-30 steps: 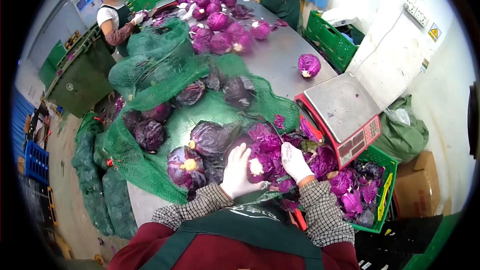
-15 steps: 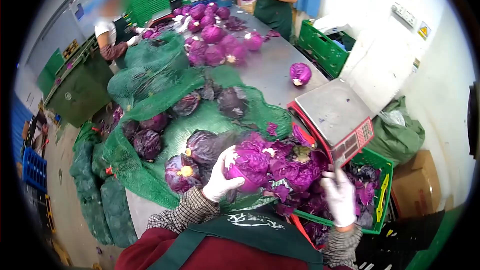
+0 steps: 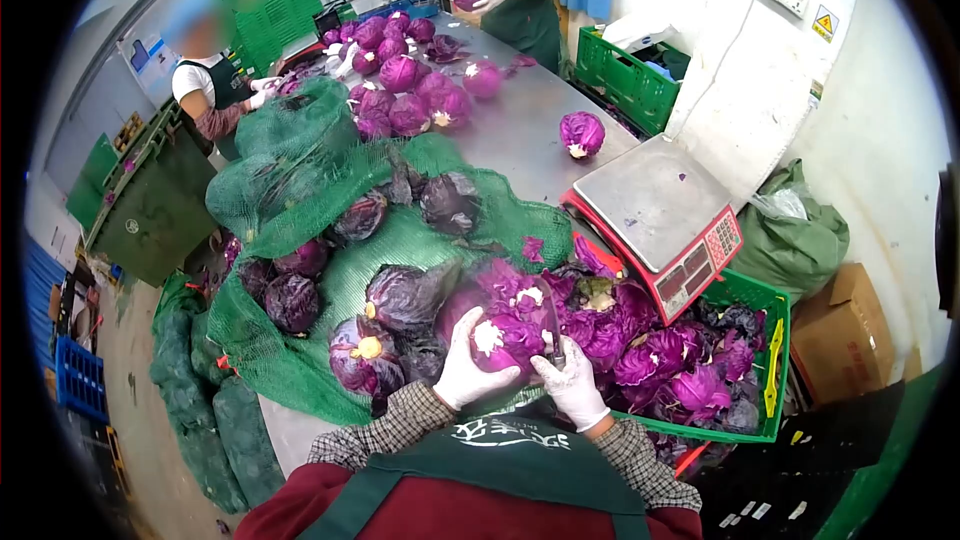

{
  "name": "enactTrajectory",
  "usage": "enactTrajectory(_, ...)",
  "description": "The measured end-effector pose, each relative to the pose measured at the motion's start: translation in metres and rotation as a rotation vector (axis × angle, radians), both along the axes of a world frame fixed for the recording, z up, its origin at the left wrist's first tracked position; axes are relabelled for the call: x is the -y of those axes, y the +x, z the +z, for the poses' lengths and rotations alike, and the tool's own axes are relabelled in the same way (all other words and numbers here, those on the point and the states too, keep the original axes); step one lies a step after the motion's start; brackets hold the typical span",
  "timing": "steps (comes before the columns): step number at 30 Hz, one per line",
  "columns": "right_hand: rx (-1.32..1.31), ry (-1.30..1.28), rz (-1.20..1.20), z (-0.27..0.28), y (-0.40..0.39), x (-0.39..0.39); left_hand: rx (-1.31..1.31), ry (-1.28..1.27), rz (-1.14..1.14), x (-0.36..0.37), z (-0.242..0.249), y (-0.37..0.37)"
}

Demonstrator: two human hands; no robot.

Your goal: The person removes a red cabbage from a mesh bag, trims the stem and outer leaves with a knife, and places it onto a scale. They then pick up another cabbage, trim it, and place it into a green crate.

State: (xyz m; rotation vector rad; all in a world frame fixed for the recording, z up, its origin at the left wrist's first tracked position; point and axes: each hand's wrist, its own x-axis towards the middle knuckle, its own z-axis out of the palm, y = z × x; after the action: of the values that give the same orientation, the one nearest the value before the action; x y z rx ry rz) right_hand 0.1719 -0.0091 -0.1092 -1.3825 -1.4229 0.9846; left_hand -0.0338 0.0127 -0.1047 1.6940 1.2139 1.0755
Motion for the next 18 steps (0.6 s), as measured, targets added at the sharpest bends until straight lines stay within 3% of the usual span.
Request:
enactTrajectory(1,-0.188,-0.142,0.044,0.015,0.003,0.000,-0.048,-0.001,-0.005,0.000,-0.003,-0.001)
enactTrajectory(3,-0.260,-0.219,0.100,0.005,0.008,-0.001,-0.053,-0.002,-0.024,-0.001,-0.010,-0.002)
enactTrajectory(6,-0.081,-0.200,0.110,0.005,0.010,-0.005,-0.083,-0.014,-0.033,0.000,-0.012,-0.003)
enactTrajectory(13,-0.175,-0.462,0.295,0.042,0.024,-0.008,-0.089,-0.006,-0.029,-0.003,-0.001,0.002)
enactTrajectory(18,-0.491,-0.535,0.315,0.087,0.031,0.008,-0.099,-0.009,-0.026,-0.002,0.001,0.002)
